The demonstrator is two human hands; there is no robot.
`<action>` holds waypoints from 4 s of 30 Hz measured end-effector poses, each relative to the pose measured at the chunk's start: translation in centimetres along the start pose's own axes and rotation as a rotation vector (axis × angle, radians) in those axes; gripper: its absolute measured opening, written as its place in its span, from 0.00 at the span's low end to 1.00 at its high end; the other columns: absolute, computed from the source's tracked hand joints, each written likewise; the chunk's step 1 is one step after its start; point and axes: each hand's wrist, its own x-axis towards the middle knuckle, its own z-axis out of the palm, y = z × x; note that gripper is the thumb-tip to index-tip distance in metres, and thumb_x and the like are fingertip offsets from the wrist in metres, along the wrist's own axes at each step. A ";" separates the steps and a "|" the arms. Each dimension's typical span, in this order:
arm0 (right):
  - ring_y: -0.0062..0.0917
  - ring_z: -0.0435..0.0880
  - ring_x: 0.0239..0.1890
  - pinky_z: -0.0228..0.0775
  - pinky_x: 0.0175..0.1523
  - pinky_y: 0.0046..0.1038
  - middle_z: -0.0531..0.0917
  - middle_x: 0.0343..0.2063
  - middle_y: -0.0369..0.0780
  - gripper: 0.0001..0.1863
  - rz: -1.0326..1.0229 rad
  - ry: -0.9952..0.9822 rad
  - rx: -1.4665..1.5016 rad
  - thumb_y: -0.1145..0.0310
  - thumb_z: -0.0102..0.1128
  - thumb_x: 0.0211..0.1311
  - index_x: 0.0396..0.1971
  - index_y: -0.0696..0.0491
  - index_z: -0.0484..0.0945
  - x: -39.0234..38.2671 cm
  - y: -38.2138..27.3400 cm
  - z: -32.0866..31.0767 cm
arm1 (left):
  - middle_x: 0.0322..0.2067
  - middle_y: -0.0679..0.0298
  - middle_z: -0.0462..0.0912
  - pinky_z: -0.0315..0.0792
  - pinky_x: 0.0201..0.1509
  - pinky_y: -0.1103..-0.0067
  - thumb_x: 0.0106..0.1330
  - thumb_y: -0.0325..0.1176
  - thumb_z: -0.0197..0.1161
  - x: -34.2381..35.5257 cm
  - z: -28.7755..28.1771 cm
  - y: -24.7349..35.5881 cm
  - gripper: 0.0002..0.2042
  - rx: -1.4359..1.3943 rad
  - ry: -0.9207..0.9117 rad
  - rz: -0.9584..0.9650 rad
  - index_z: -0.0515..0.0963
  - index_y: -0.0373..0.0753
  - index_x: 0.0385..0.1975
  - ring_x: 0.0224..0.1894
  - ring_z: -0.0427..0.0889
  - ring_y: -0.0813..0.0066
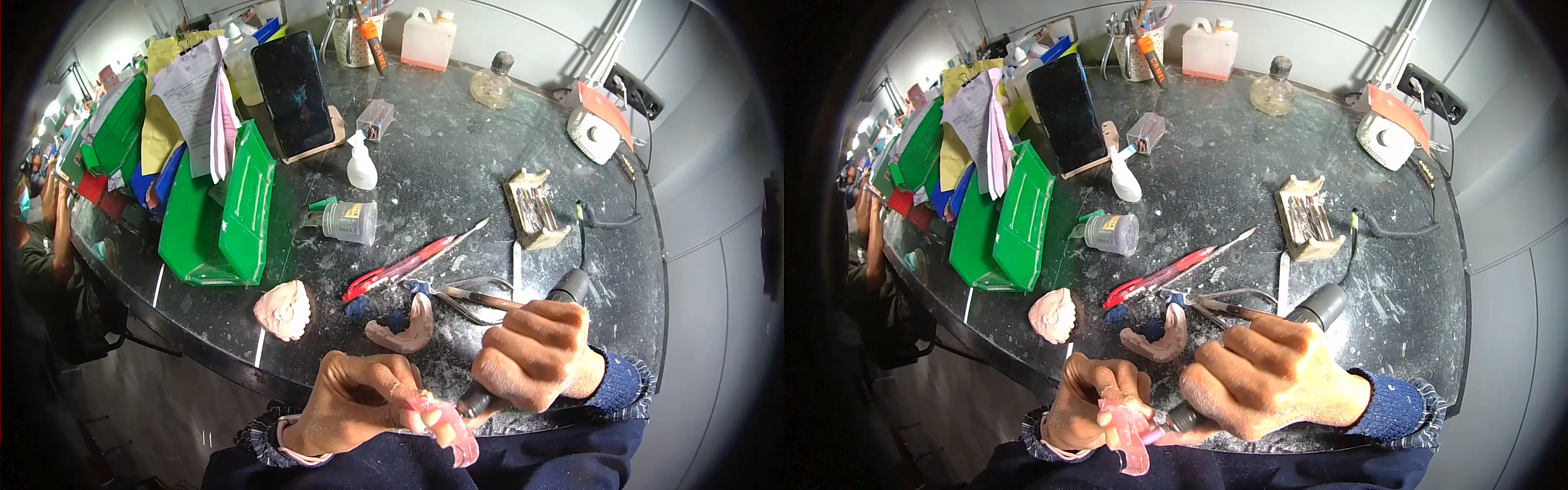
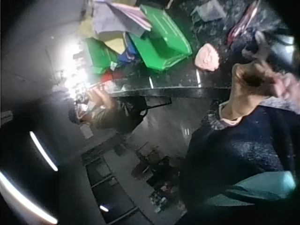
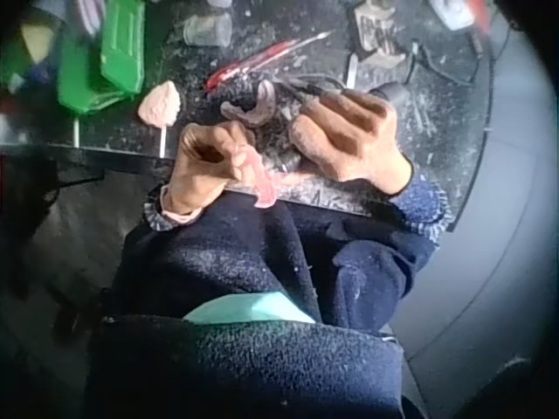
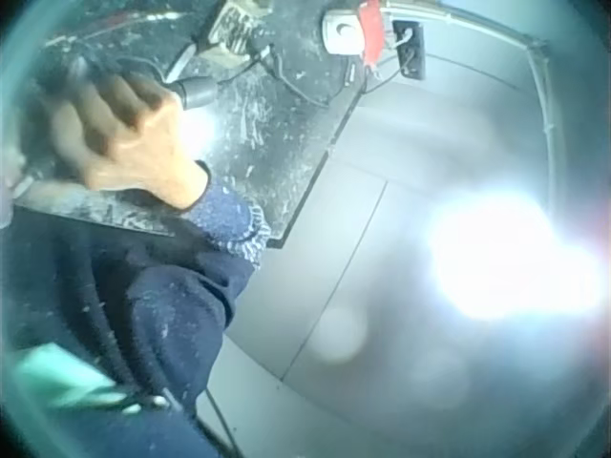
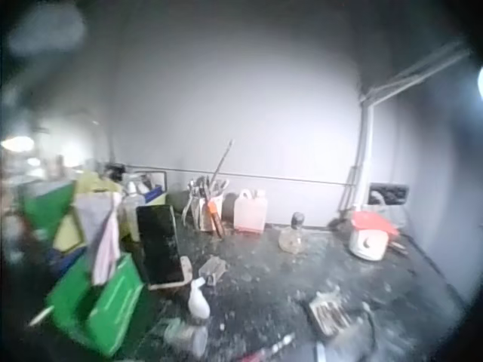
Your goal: The person grinds and shapes a denture with a rotary tool, then fits the denture onto a plaster dental cast.
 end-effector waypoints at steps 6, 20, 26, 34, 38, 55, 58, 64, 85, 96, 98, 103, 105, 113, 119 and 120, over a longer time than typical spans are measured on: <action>0.16 0.65 0.10 0.56 0.15 0.17 0.60 0.10 0.29 0.27 0.061 -0.025 -0.034 0.41 0.59 0.48 0.11 0.48 0.61 -0.1 -0.2 0.1 | 0.24 0.62 0.80 0.74 0.36 0.82 0.47 0.16 0.67 -0.2 -0.4 0.0 0.08 0.049 -0.051 0.048 0.81 0.36 0.25 0.30 0.78 0.79; 0.16 0.64 0.10 0.56 0.15 0.18 0.60 0.10 0.30 0.28 0.002 0.017 0.032 0.40 0.60 0.47 0.11 0.48 0.61 -0.3 0.0 0.5 | 0.24 0.56 0.79 0.67 0.26 0.79 0.44 0.24 0.72 -0.2 0.0 -0.6 0.08 -0.011 0.018 0.030 0.79 0.33 0.23 0.24 0.73 0.72; 0.16 0.65 0.11 0.56 0.15 0.18 0.62 0.12 0.30 0.27 0.072 -0.029 0.070 0.41 0.60 0.46 0.12 0.49 0.63 -0.1 0.1 0.5 | 0.23 0.58 0.78 0.67 0.26 0.79 0.45 0.24 0.71 -0.1 -0.3 -0.5 0.08 0.058 -0.019 0.072 0.79 0.33 0.23 0.25 0.73 0.72; 0.16 0.66 0.11 0.57 0.15 0.19 0.62 0.11 0.30 0.27 0.127 -0.040 0.068 0.41 0.60 0.47 0.12 0.48 0.61 0.2 0.1 0.2 | 0.22 0.58 0.77 0.66 0.26 0.79 0.45 0.26 0.72 0.0 -0.6 -0.6 0.08 0.051 -0.016 0.030 0.78 0.33 0.21 0.24 0.72 0.72; 0.16 0.67 0.11 0.58 0.15 0.19 0.62 0.11 0.30 0.28 0.053 -0.027 0.106 0.39 0.60 0.45 0.12 0.49 0.62 -0.2 0.1 0.8 | 0.21 0.60 0.76 0.66 0.27 0.78 0.47 0.28 0.71 0.0 -0.2 -0.5 0.08 -0.003 0.027 -0.047 0.77 0.34 0.20 0.25 0.72 0.72; 0.21 0.69 0.12 0.60 0.15 0.24 0.65 0.13 0.32 0.27 0.142 -0.112 0.241 0.41 0.63 0.36 0.15 0.50 0.66 -0.1 -0.1 0.2 | 0.26 0.59 0.78 0.73 0.35 0.82 0.54 0.18 0.63 0.0 -0.7 -0.8 0.04 -0.176 -0.070 -0.037 0.79 0.33 0.28 0.30 0.78 0.76; 0.21 0.70 0.13 0.60 0.15 0.24 0.65 0.13 0.32 0.27 0.104 -0.039 0.241 0.41 0.63 0.36 0.15 0.50 0.66 -0.1 0.0 0.5 | 0.26 0.59 0.77 0.72 0.35 0.82 0.54 0.19 0.63 0.0 -0.7 -0.9 0.04 -0.180 -0.067 -0.046 0.79 0.33 0.28 0.30 0.78 0.75; 0.21 0.69 0.13 0.59 0.15 0.24 0.65 0.13 0.31 0.28 0.210 -0.053 0.283 0.38 0.61 0.33 0.16 0.49 0.66 0.0 0.0 0.4 | 0.28 0.61 0.77 0.75 0.36 0.83 0.53 0.20 0.65 -0.1 -0.2 -0.3 0.04 -0.218 -0.041 -0.157 0.78 0.32 0.28 0.32 0.79 0.76; 0.16 0.69 0.12 0.59 0.16 0.19 0.66 0.13 0.30 0.25 0.105 -0.072 0.146 0.41 0.59 0.46 0.15 0.49 0.66 -0.6 -0.4 0.7 | 0.25 0.65 0.77 0.69 0.34 0.83 0.51 0.21 0.67 -0.1 -0.9 -1.0 0.05 -0.069 -0.076 -0.041 0.80 0.36 0.27 0.30 0.76 0.79; 0.15 0.65 0.11 0.56 0.15 0.19 0.62 0.11 0.30 0.25 0.105 -0.032 0.112 0.42 0.58 0.48 0.13 0.47 0.63 -0.5 -0.1 0.8 | 0.22 0.60 0.74 0.64 0.25 0.80 0.53 0.38 0.69 0.2 0.2 -1.0 0.14 0.011 0.025 -0.002 0.73 0.37 0.18 0.24 0.71 0.74; 0.15 0.64 0.11 0.55 0.14 0.19 0.61 0.12 0.30 0.24 0.045 0.020 0.063 0.43 0.58 0.48 0.13 0.47 0.63 -0.7 0.0 1.0 | 0.26 0.61 0.77 0.73 0.35 0.82 0.49 0.18 0.67 0.1 -0.3 -1.4 0.07 -0.213 -0.033 0.018 0.79 0.36 0.25 0.31 0.77 0.76; 0.16 0.62 0.09 0.54 0.14 0.18 0.59 0.10 0.30 0.26 0.070 0.015 -0.026 0.43 0.59 0.46 0.11 0.47 0.61 -0.4 -0.1 0.6 | 0.23 0.62 0.77 0.69 0.32 0.83 0.49 0.16 0.66 0.1 -0.1 -1.6 0.06 -0.137 -0.006 0.058 0.78 0.36 0.22 0.29 0.76 0.78; 0.16 0.62 0.09 0.53 0.14 0.18 0.59 0.10 0.30 0.26 0.079 0.007 -0.005 0.42 0.59 0.46 0.11 0.47 0.61 -0.5 -0.2 0.6 | 0.24 0.58 0.75 0.66 0.27 0.79 0.52 0.44 0.69 0.1 -0.1 -1.5 0.16 0.053 -0.012 0.094 0.73 0.37 0.19 0.23 0.70 0.75; 0.14 0.64 0.10 0.55 0.15 0.17 0.62 0.11 0.29 0.21 -0.019 0.054 -0.035 0.48 0.57 0.46 0.12 0.48 0.64 -0.6 0.1 0.6 | 0.24 0.59 0.76 0.65 0.26 0.80 0.47 0.37 0.73 0.1 0.7 -1.6 0.14 0.012 0.050 0.092 0.74 0.37 0.17 0.23 0.71 0.75; 0.17 0.69 0.13 0.60 0.18 0.19 0.67 0.13 0.30 0.11 0.066 -0.052 0.022 0.63 0.52 0.23 0.14 0.50 0.68 -0.1 -0.4 -0.1 | 0.24 0.58 0.78 0.66 0.26 0.79 0.40 0.27 0.75 -0.2 0.7 -1.6 0.11 -0.063 0.083 0.102 0.75 0.36 0.17 0.25 0.74 0.74; 0.18 0.70 0.14 0.60 0.18 0.19 0.68 0.13 0.30 0.10 0.029 -0.009 0.032 0.63 0.52 0.23 0.14 0.50 0.68 -0.1 -0.4 0.1 | 0.24 0.58 0.78 0.66 0.26 0.79 0.41 0.26 0.75 -0.2 0.5 -1.7 0.11 -0.068 0.066 0.101 0.76 0.35 0.17 0.25 0.74 0.73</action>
